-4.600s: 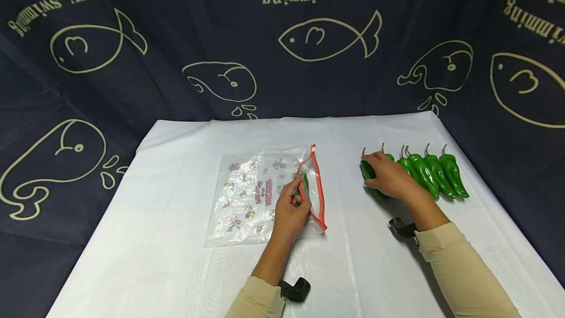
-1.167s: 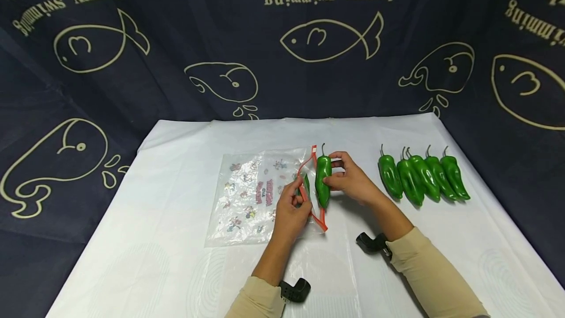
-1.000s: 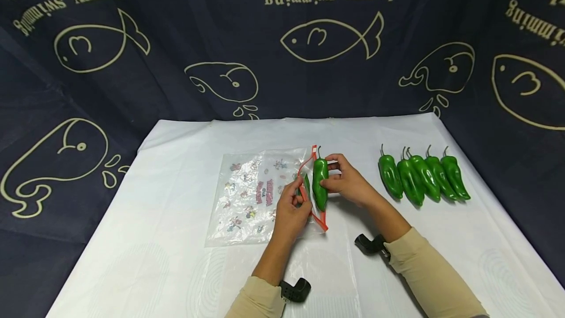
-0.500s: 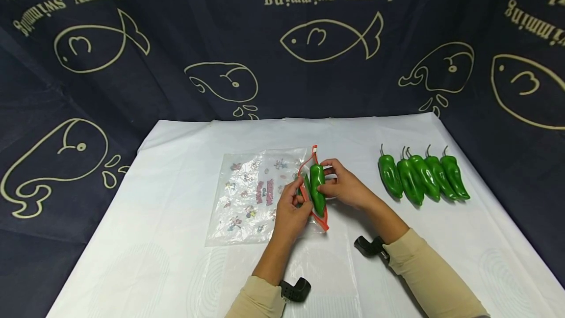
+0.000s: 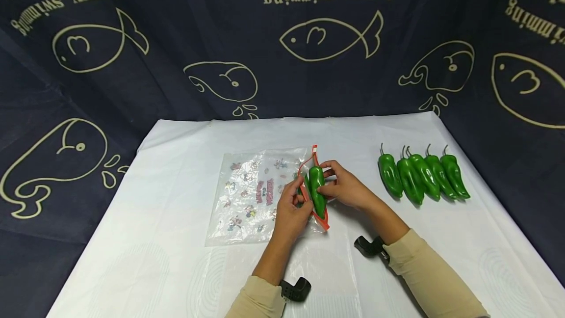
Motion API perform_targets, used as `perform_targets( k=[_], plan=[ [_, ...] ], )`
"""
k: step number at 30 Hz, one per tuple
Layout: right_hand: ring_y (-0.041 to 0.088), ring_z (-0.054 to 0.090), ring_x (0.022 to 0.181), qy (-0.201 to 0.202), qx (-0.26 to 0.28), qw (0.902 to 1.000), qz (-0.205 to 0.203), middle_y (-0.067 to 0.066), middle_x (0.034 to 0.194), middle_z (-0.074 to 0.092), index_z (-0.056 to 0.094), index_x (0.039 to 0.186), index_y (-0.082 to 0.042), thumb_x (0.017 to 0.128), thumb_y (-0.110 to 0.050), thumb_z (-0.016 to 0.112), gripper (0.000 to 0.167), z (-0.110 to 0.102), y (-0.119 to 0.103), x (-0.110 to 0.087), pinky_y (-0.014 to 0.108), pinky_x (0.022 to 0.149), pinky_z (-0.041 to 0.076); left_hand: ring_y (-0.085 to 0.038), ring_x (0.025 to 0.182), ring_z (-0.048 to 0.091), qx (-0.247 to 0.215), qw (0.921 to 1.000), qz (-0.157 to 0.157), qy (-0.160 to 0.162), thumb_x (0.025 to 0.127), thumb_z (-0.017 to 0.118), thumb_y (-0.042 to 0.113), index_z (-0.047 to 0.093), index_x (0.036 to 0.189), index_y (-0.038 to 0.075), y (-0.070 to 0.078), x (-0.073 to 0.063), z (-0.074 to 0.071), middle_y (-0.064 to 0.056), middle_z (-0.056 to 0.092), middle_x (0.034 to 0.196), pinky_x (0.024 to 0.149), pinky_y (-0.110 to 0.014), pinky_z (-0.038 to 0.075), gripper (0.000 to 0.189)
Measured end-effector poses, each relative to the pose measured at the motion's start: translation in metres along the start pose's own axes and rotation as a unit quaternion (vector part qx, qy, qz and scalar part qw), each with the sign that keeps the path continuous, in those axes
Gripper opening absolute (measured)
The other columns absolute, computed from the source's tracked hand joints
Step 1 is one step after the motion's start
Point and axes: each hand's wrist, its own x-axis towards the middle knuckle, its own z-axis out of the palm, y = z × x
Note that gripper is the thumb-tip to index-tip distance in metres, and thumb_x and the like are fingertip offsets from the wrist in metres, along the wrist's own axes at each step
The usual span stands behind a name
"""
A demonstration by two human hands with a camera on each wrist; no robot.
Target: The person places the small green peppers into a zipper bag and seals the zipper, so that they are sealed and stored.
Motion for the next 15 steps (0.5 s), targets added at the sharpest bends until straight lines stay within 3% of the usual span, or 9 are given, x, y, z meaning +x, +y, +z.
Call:
perform_targets(
  k=[15],
  plan=[
    [0.029,0.065,0.096,0.001,0.004,1.0,0.006,0.027,0.127,0.048,0.037,0.141,-0.001,0.088,0.0,0.067,0.061,0.0013,0.0035,-0.0021,0.04,0.073,0.059,-0.021,0.081,0.056,-0.009,0.9998,0.003,-0.017,0.076,0.058,-0.014,0.045,0.141,-0.013,-0.001,0.001,-0.0006,-0.028,0.048,0.136,0.066,-0.016,0.048,0.066]
  ],
)
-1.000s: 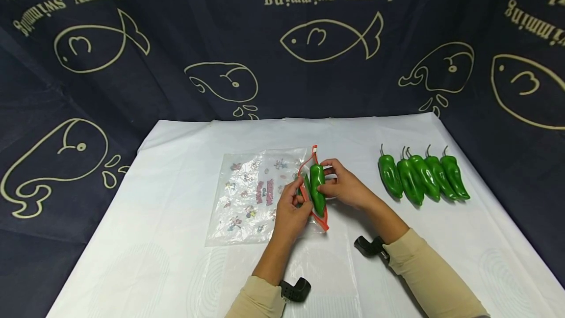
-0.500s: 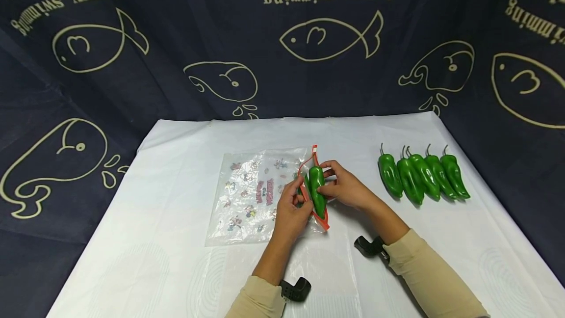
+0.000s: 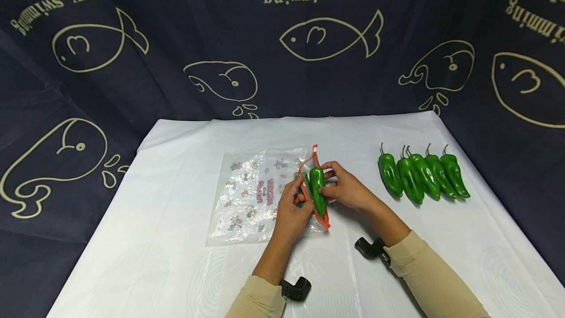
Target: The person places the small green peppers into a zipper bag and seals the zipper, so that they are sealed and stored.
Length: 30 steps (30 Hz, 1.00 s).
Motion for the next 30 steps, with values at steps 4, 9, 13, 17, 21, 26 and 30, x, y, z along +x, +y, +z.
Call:
perform_targets(
  k=[4,9,13,17,21,26,30],
  plan=[
    [0.03,0.065,0.096,0.0,-0.002,1.0,0.0,0.027,0.127,0.048,0.037,0.14,0.0,0.088,0.0,0.067,0.06,0.0,0.0005,-0.0007,0.041,0.074,0.059,-0.022,0.081,0.057,0.0,1.0,-0.001,-0.001,0.076,0.058,-0.014,0.045,0.141,-0.013,0.0,0.0002,0.0003,-0.027,0.047,0.137,0.066,-0.016,0.048,0.066],
    [0.03,0.064,0.097,-0.002,0.004,1.0,0.004,0.027,0.126,0.048,0.037,0.141,-0.001,0.088,0.0,0.068,0.061,0.0004,0.0002,-0.0003,0.04,0.073,0.06,-0.024,0.081,0.058,0.001,1.0,-0.004,0.0,0.075,0.059,-0.015,0.045,0.141,-0.013,0.0012,0.0005,0.0004,-0.028,0.047,0.138,0.065,-0.016,0.049,0.068],
    [0.031,0.064,0.098,-0.006,0.003,1.0,0.005,0.027,0.126,0.048,0.038,0.142,-0.002,0.088,0.0,0.067,0.061,0.0003,-0.0001,0.0006,0.039,0.073,0.06,-0.026,0.082,0.057,0.002,1.0,-0.006,0.0,0.075,0.058,-0.016,0.046,0.141,-0.012,0.0029,0.0002,0.0004,-0.028,0.047,0.138,0.066,-0.017,0.048,0.067],
    [0.031,0.065,0.097,-0.012,0.0,0.9999,0.007,0.027,0.125,0.048,0.04,0.143,-0.002,0.089,0.0,0.067,0.061,0.0004,-0.0006,0.0019,0.04,0.073,0.06,-0.029,0.084,0.056,0.002,1.0,-0.004,-0.001,0.077,0.057,-0.017,0.046,0.141,-0.011,0.0038,-0.0001,0.0004,-0.028,0.047,0.139,0.067,-0.017,0.048,0.066],
    [0.03,0.064,0.095,-0.014,-0.009,0.9998,0.01,0.026,0.122,0.049,0.041,0.144,-0.002,0.089,-0.001,0.068,0.06,-0.0002,-0.0003,0.0036,0.04,0.072,0.06,-0.03,0.085,0.056,0.0,1.0,-0.005,0.0,0.077,0.057,-0.017,0.047,0.141,-0.01,0.0029,0.0002,0.0005,-0.026,0.048,0.138,0.069,-0.017,0.048,0.065],
    [0.029,0.063,0.096,-0.014,-0.026,0.9995,0.01,0.025,0.119,0.049,0.041,0.145,0.0,0.09,-0.004,0.068,0.061,-0.0012,0.0011,0.0055,0.039,0.074,0.06,-0.026,0.083,0.056,0.0,1.0,-0.005,0.004,0.076,0.057,-0.015,0.048,0.141,-0.009,-0.0033,0.0019,0.0013,-0.022,0.049,0.137,0.069,-0.016,0.048,0.065],
    [0.027,0.063,0.094,-0.013,-0.021,0.9996,0.013,0.025,0.119,0.049,0.04,0.146,0.001,0.092,-0.004,0.066,0.061,-0.001,0.0005,0.006,0.04,0.075,0.059,-0.028,0.083,0.057,-0.006,1.0,0.007,0.0,0.076,0.057,-0.017,0.047,0.141,-0.01,-0.0054,0.0023,0.0014,-0.026,0.048,0.138,0.069,-0.016,0.048,0.066]
  ],
)
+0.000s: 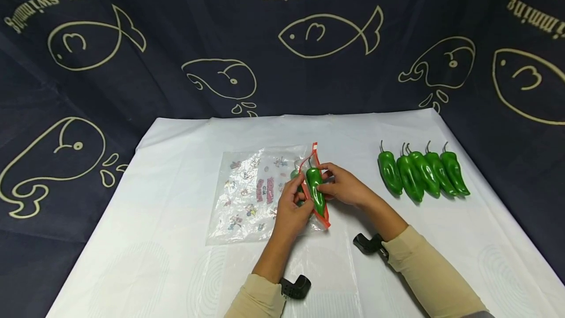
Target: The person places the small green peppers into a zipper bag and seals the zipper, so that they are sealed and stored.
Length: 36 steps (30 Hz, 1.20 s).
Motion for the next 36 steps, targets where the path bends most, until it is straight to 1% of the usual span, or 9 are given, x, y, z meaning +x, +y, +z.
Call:
perform_targets(
  k=[2,3,4,9,12,18,25,30,36],
  plan=[
    [0.025,0.064,0.09,0.002,0.012,0.9999,0.003,0.026,0.12,0.05,0.04,0.146,0.002,0.092,-0.003,0.063,0.058,0.0003,-0.0011,0.0,0.039,0.073,0.059,-0.029,0.083,0.058,-0.001,1.0,0.004,-0.001,0.076,0.057,-0.017,0.047,0.141,-0.01,-0.0003,-0.0001,0.0002,-0.027,0.048,0.138,0.068,-0.017,0.049,0.066],
    [0.024,0.064,0.087,0.003,0.019,0.9998,0.004,0.026,0.12,0.05,0.04,0.145,0.003,0.092,-0.002,0.061,0.057,0.0005,-0.0013,0.0001,0.038,0.072,0.059,-0.031,0.083,0.058,-0.002,1.0,0.004,-0.002,0.076,0.056,-0.018,0.047,0.14,-0.012,0.0043,-0.0008,0.0002,-0.029,0.047,0.137,0.068,-0.017,0.049,0.065],
    [0.023,0.064,0.084,0.004,0.027,0.9996,0.006,0.026,0.121,0.05,0.041,0.145,0.003,0.092,0.0,0.058,0.055,0.0009,-0.0018,0.0,0.036,0.071,0.059,-0.03,0.083,0.058,-0.002,1.0,0.002,-0.002,0.075,0.056,-0.017,0.047,0.14,-0.012,0.005,-0.0009,0.0003,-0.029,0.047,0.137,0.068,-0.017,0.049,0.065],
    [0.021,0.061,0.074,0.0,0.066,0.9977,0.014,0.026,0.12,0.047,0.042,0.142,0.005,0.085,0.01,0.045,0.057,0.0032,-0.0033,-0.0003,0.03,0.066,0.058,-0.027,0.083,0.057,0.0,1.0,-0.004,-0.003,0.076,0.056,-0.018,0.046,0.14,-0.013,0.0075,-0.0011,0.0003,-0.027,0.046,0.139,0.067,-0.018,0.049,0.066],
    [0.021,0.061,0.074,-0.011,0.084,0.9963,0.013,0.026,0.119,0.046,0.041,0.14,0.006,0.083,0.012,0.044,0.057,0.0049,-0.0032,0.0003,0.03,0.066,0.058,-0.026,0.083,0.057,0.001,1.0,-0.004,-0.004,0.077,0.056,-0.017,0.046,0.14,-0.013,0.0082,-0.0012,0.0,-0.027,0.045,0.141,0.067,-0.018,0.049,0.065],
    [0.021,0.064,0.078,-0.03,0.105,0.994,0.009,0.027,0.12,0.043,0.037,0.141,0.008,0.086,0.013,0.043,0.055,0.0083,-0.0027,0.0011,0.029,0.069,0.058,-0.023,0.083,0.058,0.0,0.9999,-0.008,-0.011,0.077,0.055,-0.017,0.045,0.141,-0.013,0.0087,-0.0014,-0.0003,-0.027,0.046,0.141,0.067,-0.017,0.048,0.065],
    [0.023,0.067,0.085,-0.042,0.107,0.9933,0.01,0.028,0.121,0.042,0.036,0.142,0.007,0.086,0.012,0.044,0.057,0.0098,-0.0033,0.0005,0.03,0.072,0.057,-0.019,0.081,0.058,0.0,0.9999,-0.009,-0.011,0.077,0.056,-0.017,0.045,0.141,-0.013,0.0085,-0.0018,0.0007,-0.028,0.048,0.137,0.064,-0.013,0.046,0.065],
    [0.026,0.067,0.088,-0.044,0.088,0.9951,0.0,0.03,0.122,0.043,0.036,0.142,0.008,0.089,0.011,0.044,0.054,0.0089,-0.0018,-0.0011,0.035,0.076,0.057,-0.014,0.081,0.056,0.004,0.9998,-0.019,-0.007,0.078,0.056,-0.017,0.046,0.141,-0.012,0.0085,-0.0019,0.0014,-0.028,0.049,0.134,0.062,-0.013,0.045,0.064],
    [0.034,0.066,0.098,-0.044,0.057,0.9973,-0.017,0.031,0.127,0.045,0.039,0.141,0.007,0.092,0.007,0.047,0.05,0.0042,-0.0032,-0.0042,0.042,0.082,0.056,-0.017,0.079,0.058,0.009,0.9996,-0.028,-0.003,0.074,0.055,-0.013,0.047,0.14,-0.012,0.0093,-0.0018,0.0002,-0.027,0.051,0.133,0.062,-0.013,0.045,0.067]
  ],
)
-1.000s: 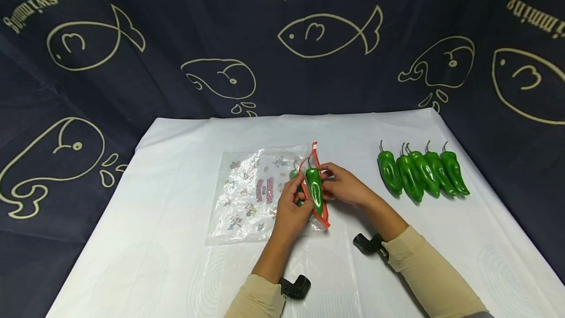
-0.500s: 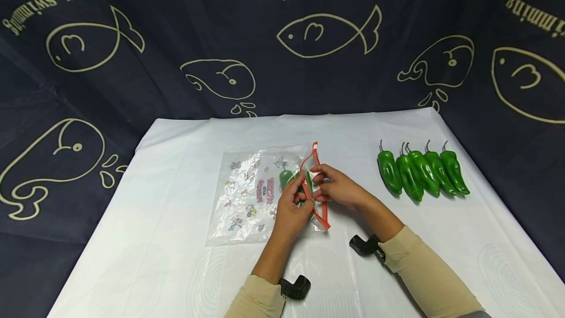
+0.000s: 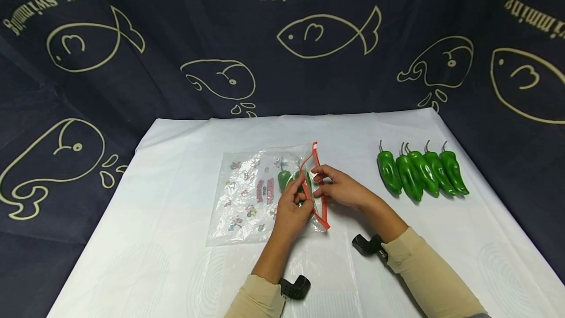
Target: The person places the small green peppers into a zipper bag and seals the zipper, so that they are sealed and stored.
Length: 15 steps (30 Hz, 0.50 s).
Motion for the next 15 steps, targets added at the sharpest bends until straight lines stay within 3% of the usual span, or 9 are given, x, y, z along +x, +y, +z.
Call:
perform_targets(
  k=[7,15],
  plan=[
    [0.04,0.064,0.1,0.001,-0.03,0.9993,-0.022,0.031,0.127,0.048,0.042,0.14,0.008,0.092,0.003,0.05,0.049,-0.01,-0.007,-0.005,0.046,0.081,0.056,-0.015,0.078,0.054,-0.004,1.0,-0.006,-0.004,0.077,0.055,-0.015,0.046,0.141,-0.011,0.003,-0.001,0.0,-0.028,0.051,0.132,0.06,-0.013,0.044,0.065],
    [0.044,0.058,0.11,0.034,-0.062,0.9972,-0.026,0.03,0.132,0.049,0.044,0.14,0.006,0.094,-0.003,0.055,0.048,-0.028,-0.013,-0.012,0.048,0.081,0.055,-0.012,0.075,0.054,-0.017,0.9997,-0.015,0.001,0.077,0.054,-0.016,0.046,0.141,-0.011,0.003,-0.001,0.001,-0.029,0.051,0.13,0.059,-0.013,0.046,0.065]
  ],
)
